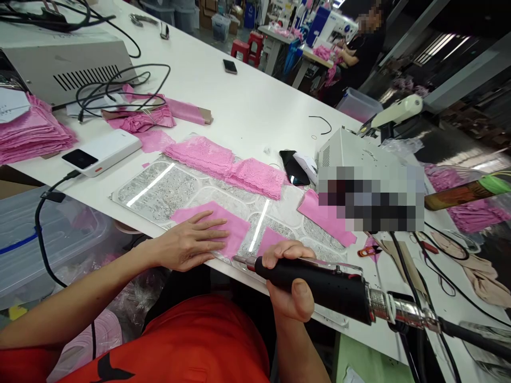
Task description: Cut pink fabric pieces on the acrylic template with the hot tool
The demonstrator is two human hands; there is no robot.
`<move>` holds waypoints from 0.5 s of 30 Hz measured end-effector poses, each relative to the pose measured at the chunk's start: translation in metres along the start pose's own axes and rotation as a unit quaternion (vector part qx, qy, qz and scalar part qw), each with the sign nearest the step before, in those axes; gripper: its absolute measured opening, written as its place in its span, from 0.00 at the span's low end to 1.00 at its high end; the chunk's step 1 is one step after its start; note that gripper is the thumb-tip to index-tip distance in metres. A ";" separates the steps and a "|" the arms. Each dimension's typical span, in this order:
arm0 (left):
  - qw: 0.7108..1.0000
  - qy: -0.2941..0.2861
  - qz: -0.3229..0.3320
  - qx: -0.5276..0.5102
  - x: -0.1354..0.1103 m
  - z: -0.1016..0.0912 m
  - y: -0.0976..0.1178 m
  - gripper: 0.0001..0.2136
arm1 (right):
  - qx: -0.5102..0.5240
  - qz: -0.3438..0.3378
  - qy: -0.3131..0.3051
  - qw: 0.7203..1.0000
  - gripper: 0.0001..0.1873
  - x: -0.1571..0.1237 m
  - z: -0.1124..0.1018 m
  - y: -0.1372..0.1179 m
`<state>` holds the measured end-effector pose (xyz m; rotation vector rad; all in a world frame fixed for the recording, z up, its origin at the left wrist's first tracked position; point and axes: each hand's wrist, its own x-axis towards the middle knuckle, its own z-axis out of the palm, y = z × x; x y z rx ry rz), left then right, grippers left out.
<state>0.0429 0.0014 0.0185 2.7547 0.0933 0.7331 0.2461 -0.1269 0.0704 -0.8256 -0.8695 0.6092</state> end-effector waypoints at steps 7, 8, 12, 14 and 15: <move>1.000 -0.002 0.001 0.000 0.000 -0.002 0.000 0.12 | -0.002 -0.013 -0.023 1.000 0.11 0.001 -0.001 0.002; 1.000 -0.003 0.000 0.001 0.000 -0.002 0.000 0.12 | -0.002 -0.016 -0.026 1.000 0.11 0.001 -0.001 0.003; 1.000 -0.003 0.000 -0.003 -0.001 0.000 0.000 0.12 | -0.005 -0.016 -0.032 0.999 0.10 0.002 0.000 0.004; 1.000 0.001 0.004 -0.008 0.000 0.001 0.000 0.12 | -0.008 -0.017 -0.027 0.999 0.10 0.002 0.001 0.004; 1.000 0.006 0.007 -0.011 0.001 0.001 0.001 0.12 | -0.010 -0.017 -0.023 1.000 0.10 0.003 0.002 0.003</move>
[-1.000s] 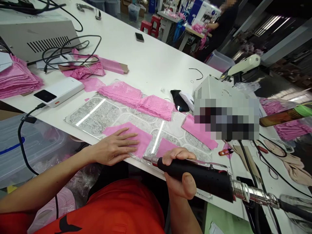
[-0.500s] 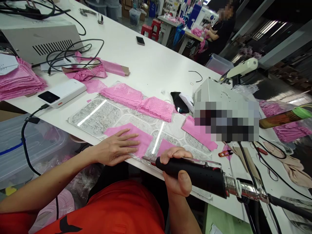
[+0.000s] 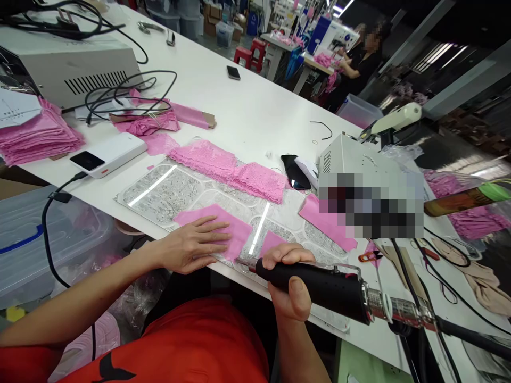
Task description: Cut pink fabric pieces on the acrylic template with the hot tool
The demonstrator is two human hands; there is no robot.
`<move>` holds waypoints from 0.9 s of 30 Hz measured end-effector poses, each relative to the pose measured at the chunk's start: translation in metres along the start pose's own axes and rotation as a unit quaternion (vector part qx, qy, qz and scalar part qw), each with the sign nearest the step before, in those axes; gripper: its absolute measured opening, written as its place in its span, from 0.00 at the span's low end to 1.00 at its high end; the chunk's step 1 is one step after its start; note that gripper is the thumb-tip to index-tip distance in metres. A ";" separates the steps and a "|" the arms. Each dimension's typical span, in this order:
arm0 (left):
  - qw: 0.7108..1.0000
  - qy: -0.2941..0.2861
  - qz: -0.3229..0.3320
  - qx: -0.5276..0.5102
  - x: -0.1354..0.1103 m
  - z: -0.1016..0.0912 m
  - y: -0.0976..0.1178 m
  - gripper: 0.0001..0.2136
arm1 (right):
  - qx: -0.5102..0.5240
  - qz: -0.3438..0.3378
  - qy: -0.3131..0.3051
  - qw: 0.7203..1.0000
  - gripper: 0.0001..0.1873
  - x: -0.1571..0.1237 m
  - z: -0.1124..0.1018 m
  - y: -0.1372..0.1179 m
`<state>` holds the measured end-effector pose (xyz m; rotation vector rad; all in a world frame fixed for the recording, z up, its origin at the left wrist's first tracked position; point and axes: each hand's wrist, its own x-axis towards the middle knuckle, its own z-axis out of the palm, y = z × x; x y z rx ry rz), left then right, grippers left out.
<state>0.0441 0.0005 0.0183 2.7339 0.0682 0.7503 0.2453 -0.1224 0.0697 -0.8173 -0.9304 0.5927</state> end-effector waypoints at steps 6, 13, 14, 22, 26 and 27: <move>0.993 0.110 -0.032 -0.032 -0.005 -0.024 -0.002 0.13 | 0.002 0.013 0.040 0.999 0.14 0.009 0.001 -0.007; 0.985 0.074 -0.140 0.068 -0.056 -0.060 -0.044 0.24 | 0.041 0.017 0.046 0.998 0.12 0.028 0.023 0.006; 0.985 0.054 -0.147 0.072 -0.062 -0.061 -0.049 0.25 | 0.046 0.016 0.042 0.998 0.11 0.030 0.030 0.010; 0.984 -0.040 -0.149 0.089 -0.072 -0.058 -0.054 0.33 | 0.072 0.027 -0.017 0.997 0.10 0.037 0.086 0.041; 0.982 -0.056 -0.153 0.098 -0.073 -0.057 -0.053 0.31 | 0.067 0.021 -0.040 0.997 0.11 0.038 0.097 0.051; 0.982 -0.054 -0.154 0.099 -0.073 -0.057 -0.053 0.30 | 0.063 0.020 -0.042 0.997 0.11 0.038 0.099 0.052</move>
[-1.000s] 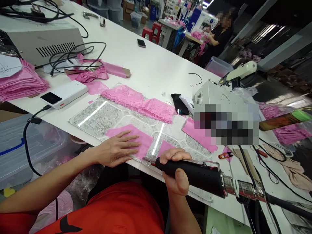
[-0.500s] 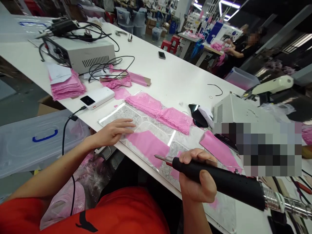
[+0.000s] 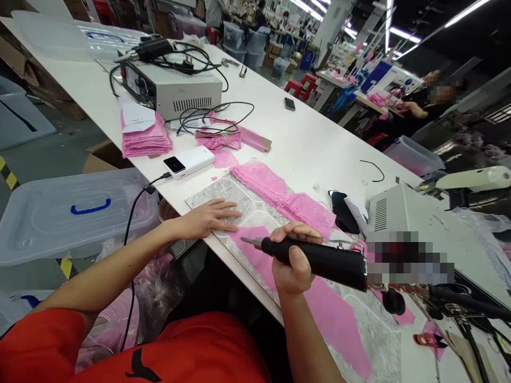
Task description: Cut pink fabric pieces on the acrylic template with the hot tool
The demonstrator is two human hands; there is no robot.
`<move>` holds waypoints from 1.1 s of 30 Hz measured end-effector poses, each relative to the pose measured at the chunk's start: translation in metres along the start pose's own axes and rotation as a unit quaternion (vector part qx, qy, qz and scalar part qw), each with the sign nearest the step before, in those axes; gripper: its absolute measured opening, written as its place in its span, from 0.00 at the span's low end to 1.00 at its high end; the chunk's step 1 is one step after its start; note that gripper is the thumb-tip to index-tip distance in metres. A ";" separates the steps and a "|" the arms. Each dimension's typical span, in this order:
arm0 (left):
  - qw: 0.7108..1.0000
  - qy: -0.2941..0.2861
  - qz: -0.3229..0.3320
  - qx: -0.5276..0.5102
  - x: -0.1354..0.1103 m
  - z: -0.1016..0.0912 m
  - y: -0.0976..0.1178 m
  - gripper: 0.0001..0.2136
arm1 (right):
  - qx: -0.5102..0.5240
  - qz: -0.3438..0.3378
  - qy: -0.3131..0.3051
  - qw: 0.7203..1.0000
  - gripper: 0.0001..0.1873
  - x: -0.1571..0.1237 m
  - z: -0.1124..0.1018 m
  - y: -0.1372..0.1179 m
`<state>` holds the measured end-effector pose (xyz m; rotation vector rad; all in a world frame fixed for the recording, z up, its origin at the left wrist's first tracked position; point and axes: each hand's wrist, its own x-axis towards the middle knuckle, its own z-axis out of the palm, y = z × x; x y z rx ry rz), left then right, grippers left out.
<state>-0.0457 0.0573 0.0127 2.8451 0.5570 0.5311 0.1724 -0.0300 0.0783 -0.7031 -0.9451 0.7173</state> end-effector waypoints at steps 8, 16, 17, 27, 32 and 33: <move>1.000 0.020 0.001 0.007 0.000 0.003 -0.001 0.29 | -0.018 -0.001 -0.005 1.000 0.11 -0.001 0.010 0.011; 0.997 0.079 0.001 -0.022 -0.004 0.007 -0.003 0.28 | 0.004 -0.010 -0.026 1.000 0.10 -0.001 0.019 0.023; 0.996 0.082 0.000 -0.025 -0.004 0.007 -0.003 0.28 | 0.006 -0.009 -0.028 1.000 0.10 -0.001 0.020 0.024; 0.994 0.102 0.009 -0.036 -0.005 0.007 -0.003 0.28 | 0.007 -0.005 -0.043 0.999 0.10 -0.004 0.020 0.030; 0.995 0.087 -0.002 -0.038 -0.005 0.006 -0.002 0.30 | 0.004 -0.017 -0.048 0.999 0.10 -0.004 0.020 0.032; 0.996 0.083 -0.004 -0.039 -0.005 0.006 -0.002 0.30 | 0.003 -0.018 -0.049 0.999 0.10 -0.003 0.020 0.032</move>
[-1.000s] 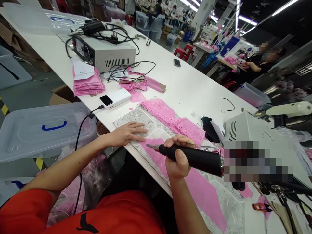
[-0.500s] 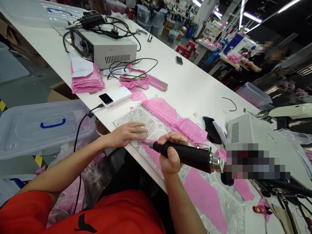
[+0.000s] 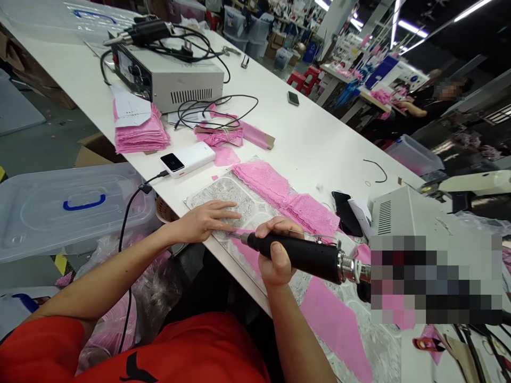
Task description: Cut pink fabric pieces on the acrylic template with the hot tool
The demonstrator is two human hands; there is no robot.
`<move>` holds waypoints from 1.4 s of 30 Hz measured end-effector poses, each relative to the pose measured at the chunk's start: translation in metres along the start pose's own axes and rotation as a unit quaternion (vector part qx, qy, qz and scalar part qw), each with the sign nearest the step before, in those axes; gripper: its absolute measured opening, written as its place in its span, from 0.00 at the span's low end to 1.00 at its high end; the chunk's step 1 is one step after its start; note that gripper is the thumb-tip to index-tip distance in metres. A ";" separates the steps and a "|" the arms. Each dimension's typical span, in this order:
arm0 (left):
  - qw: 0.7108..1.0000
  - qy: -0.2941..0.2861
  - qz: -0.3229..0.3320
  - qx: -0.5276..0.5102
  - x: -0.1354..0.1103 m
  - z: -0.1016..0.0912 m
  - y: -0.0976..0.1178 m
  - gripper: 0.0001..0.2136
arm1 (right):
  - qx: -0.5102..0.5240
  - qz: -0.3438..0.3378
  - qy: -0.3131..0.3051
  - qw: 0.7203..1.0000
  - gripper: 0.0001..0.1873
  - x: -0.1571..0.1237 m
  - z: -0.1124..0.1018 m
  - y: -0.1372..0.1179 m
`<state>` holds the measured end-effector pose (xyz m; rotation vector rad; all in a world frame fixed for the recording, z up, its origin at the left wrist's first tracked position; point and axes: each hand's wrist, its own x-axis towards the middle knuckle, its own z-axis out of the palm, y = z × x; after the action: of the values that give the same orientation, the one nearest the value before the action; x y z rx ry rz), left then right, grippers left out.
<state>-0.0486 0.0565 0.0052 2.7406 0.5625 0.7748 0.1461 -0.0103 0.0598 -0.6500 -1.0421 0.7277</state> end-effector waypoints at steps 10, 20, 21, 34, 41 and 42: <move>0.999 0.038 0.011 -0.012 -0.002 0.002 -0.001 0.28 | -0.014 -0.004 -0.027 1.000 0.06 0.000 -0.001 -0.001; 0.997 0.067 0.010 -0.031 -0.004 0.002 -0.001 0.26 | -0.014 -0.013 0.056 0.998 0.08 0.009 -0.002 0.002; 0.998 0.060 0.009 -0.030 -0.003 0.002 -0.001 0.26 | -0.015 -0.011 0.058 0.998 0.08 0.009 -0.002 0.003; 0.999 0.035 0.016 -0.003 -0.003 0.002 -0.003 0.27 | -0.014 -0.001 0.029 0.999 0.05 0.009 -0.002 0.006; 1.000 0.020 0.017 0.010 -0.002 -0.001 -0.003 0.30 | -0.036 -0.030 0.117 0.992 0.06 0.028 -0.015 -0.017; 1.000 0.015 0.015 0.017 -0.002 -0.001 -0.003 0.30 | -0.050 -0.036 0.132 0.989 0.06 0.032 -0.021 -0.022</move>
<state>-0.0520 0.0586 0.0037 2.7797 0.5465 0.8229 0.1803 -0.0010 0.0854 -0.7681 -0.8562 0.5127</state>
